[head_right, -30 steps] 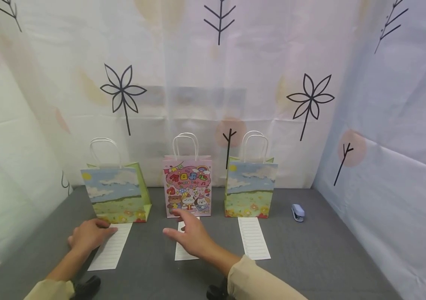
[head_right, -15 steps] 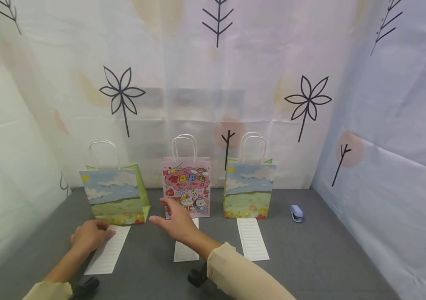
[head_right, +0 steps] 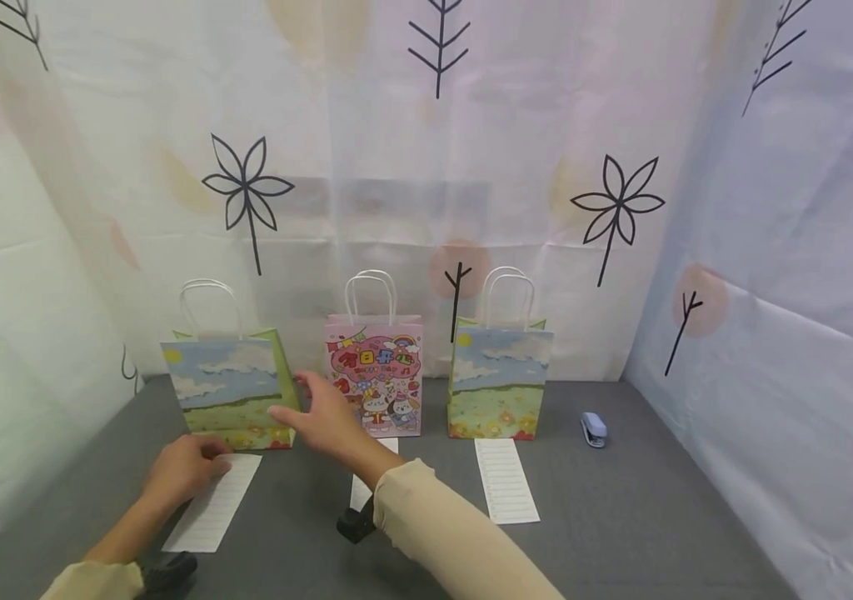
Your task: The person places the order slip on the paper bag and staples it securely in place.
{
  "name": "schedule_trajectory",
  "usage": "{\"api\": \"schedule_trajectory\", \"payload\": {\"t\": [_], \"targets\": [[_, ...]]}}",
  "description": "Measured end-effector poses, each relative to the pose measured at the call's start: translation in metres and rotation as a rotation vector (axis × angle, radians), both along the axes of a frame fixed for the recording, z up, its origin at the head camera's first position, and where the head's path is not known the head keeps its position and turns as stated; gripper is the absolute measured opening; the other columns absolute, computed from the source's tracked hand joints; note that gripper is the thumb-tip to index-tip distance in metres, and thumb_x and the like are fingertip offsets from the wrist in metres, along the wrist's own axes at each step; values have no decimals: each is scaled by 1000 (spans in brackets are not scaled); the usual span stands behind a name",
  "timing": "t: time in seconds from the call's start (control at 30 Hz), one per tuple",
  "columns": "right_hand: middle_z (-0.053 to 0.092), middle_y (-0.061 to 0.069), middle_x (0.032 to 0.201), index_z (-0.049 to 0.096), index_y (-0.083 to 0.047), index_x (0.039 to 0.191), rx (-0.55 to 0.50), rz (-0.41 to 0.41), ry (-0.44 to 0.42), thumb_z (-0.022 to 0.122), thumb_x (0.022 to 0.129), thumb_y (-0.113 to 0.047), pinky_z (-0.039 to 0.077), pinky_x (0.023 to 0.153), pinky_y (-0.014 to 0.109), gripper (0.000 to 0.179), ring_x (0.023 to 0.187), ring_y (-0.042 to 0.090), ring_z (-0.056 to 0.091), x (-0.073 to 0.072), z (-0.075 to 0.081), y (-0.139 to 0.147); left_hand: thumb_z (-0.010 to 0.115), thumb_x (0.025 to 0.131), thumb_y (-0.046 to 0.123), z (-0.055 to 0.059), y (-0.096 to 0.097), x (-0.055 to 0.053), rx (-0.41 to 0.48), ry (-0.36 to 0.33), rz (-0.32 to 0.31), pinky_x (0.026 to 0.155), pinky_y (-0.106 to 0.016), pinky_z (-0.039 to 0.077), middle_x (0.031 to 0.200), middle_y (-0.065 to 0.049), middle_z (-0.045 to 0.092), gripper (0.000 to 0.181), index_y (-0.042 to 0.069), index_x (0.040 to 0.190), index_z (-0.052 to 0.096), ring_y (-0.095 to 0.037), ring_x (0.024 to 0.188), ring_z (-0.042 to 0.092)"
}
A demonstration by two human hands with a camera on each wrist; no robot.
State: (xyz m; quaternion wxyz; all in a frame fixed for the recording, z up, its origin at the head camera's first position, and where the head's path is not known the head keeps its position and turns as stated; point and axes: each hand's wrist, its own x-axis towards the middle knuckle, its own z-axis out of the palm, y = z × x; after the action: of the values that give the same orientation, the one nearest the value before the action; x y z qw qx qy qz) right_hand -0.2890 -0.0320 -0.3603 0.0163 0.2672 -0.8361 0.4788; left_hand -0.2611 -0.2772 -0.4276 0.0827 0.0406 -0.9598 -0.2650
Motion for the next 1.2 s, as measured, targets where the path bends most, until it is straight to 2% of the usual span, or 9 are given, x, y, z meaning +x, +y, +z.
{"api": "schedule_trajectory", "payload": {"t": [0.17,0.3,0.43,0.63,0.73,0.83,0.97,1.07,1.2], "targets": [[47,7,145,41,-15,146,-42,-4,-27,67,91,-42,43,97,43,67,131,25,45,-5,10,-12,71,85,6,5,-4,-2,-7,41,-19,59,-43,45,84,-7,68,8,5,92,74,-23,71,60],[44,8,146,37,-16,149,-101,-12,-46,68,91,-41,41,99,45,70,133,27,42,-10,16,-18,70,85,4,8,-9,-3,18,114,-87,58,-41,47,92,-13,69,11,4,95,74,-27,76,62],[39,9,149,32,-16,151,-131,-24,-7,69,90,-40,37,103,46,75,136,26,38,-16,19,-21,72,86,8,13,-12,-5,51,201,-157,58,-37,48,94,-12,70,9,6,95,75,-26,77,64],[33,6,153,26,-19,153,-145,-29,36,69,90,-39,33,106,47,78,138,23,33,-24,20,-23,74,87,16,21,-12,-11,32,307,-152,58,-35,46,87,-5,71,9,8,91,75,-19,71,61],[30,5,155,23,-21,154,-164,-5,22,68,91,-38,34,106,47,79,139,22,32,-28,20,-25,77,84,16,24,-10,-13,-19,404,-134,56,-33,41,83,-3,69,9,8,89,75,-16,66,54],[27,4,156,21,-19,155,-207,18,-1,67,92,-34,34,106,46,79,140,24,30,-32,19,-27,80,81,16,26,-7,-15,-76,537,-131,54,-33,37,79,-3,67,11,8,87,75,-15,62,48],[24,5,158,20,-16,155,-259,33,-39,67,93,-30,34,106,45,79,142,25,27,-34,20,-31,82,77,13,28,-6,-17,-90,666,-144,54,-33,40,78,-3,68,12,8,85,75,-14,61,51],[25,2,158,20,-20,155,-266,32,-62,67,93,-33,33,107,44,79,142,21,27,-36,22,-36,82,76,9,29,-8,-17,-60,694,-151,55,-33,44,80,-4,70,11,8,85,75,-14,63,56],[29,1,156,23,-23,154,-266,29,-82,67,93,-35,31,108,44,77,141,18,29,-39,25,-43,81,76,3,30,-11,-14,-27,684,-167,56,-34,48,83,-6,71,15,6,88,74,-17,66,62]]}}
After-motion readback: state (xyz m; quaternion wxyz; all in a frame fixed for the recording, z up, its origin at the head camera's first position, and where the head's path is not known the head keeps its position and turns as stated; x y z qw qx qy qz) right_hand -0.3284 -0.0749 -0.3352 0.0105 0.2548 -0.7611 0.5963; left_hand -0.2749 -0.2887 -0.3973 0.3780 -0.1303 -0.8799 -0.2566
